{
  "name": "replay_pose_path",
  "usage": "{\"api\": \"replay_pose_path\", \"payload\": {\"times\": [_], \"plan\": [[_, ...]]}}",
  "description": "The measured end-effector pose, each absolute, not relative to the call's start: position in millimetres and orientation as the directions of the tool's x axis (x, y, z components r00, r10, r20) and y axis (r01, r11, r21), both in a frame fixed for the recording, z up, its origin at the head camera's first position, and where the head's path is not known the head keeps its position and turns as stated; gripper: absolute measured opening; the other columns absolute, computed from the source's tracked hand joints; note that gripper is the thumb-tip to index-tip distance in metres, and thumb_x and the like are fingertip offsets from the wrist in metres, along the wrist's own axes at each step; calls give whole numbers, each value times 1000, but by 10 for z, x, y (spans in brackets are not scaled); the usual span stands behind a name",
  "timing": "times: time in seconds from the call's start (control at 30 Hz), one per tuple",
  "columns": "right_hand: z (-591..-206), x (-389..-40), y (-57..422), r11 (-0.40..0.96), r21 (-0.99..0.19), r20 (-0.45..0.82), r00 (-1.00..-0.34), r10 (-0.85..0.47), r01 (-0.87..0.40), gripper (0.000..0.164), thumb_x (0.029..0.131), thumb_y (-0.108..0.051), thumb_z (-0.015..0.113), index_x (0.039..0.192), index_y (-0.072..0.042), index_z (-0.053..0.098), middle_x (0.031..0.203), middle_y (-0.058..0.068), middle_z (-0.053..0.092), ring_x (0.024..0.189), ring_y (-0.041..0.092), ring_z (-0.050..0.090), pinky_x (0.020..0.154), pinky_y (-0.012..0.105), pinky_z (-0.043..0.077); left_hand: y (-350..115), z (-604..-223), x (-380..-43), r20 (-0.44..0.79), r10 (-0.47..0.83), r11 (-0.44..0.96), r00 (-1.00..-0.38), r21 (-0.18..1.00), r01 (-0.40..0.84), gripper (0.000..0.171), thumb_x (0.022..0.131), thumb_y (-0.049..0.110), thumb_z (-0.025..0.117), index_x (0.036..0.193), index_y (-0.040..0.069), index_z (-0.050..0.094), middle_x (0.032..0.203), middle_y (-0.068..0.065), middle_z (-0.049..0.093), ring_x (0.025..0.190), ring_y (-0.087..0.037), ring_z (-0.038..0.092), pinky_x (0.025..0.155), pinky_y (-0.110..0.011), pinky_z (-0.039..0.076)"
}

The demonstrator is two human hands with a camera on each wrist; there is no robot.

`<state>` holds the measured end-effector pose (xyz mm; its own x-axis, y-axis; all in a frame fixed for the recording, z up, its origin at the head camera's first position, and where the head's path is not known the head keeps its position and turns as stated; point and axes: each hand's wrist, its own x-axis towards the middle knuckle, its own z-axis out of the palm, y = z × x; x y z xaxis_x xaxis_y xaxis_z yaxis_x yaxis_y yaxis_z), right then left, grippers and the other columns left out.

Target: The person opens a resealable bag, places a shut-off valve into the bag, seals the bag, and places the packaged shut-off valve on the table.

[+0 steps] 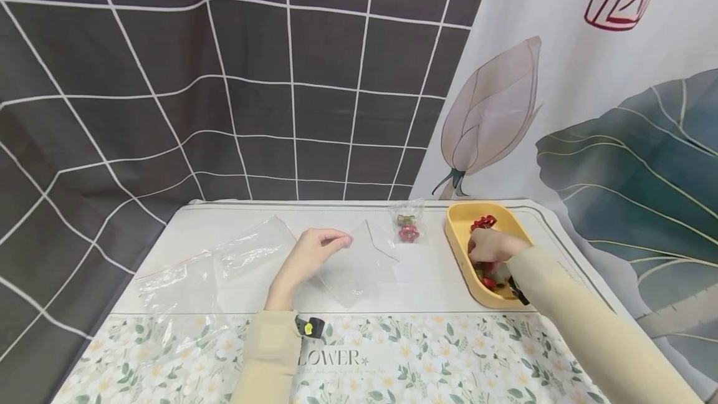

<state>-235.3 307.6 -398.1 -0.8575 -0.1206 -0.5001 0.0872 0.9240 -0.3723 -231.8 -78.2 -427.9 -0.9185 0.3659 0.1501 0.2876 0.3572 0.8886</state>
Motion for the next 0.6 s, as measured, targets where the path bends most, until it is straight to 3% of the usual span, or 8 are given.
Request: {"api": "replay_pose_path", "payload": {"times": [0.2,0.6], "plan": [[-3980,-2358,3105,926,-370,-485,-866,-125,74,8,85,-3,62,90,2,65,78,8,63,56,17,66,55,30,57,-787,-4281,-2311,155,362,362,-919,886,291,24,95,31,64,109,14,74,108,2,72,107,-20,65,100,-46,46],[-3729,-2353,3207,859,-503,-432,-887,-160,90,7,88,-5,69,86,0,65,76,6,64,61,17,64,58,30,57,-793,-4265,-2312,156,368,349,-916,890,292,24,95,31,64,109,13,74,109,1,72,108,-20,65,100,-46,46]]}}
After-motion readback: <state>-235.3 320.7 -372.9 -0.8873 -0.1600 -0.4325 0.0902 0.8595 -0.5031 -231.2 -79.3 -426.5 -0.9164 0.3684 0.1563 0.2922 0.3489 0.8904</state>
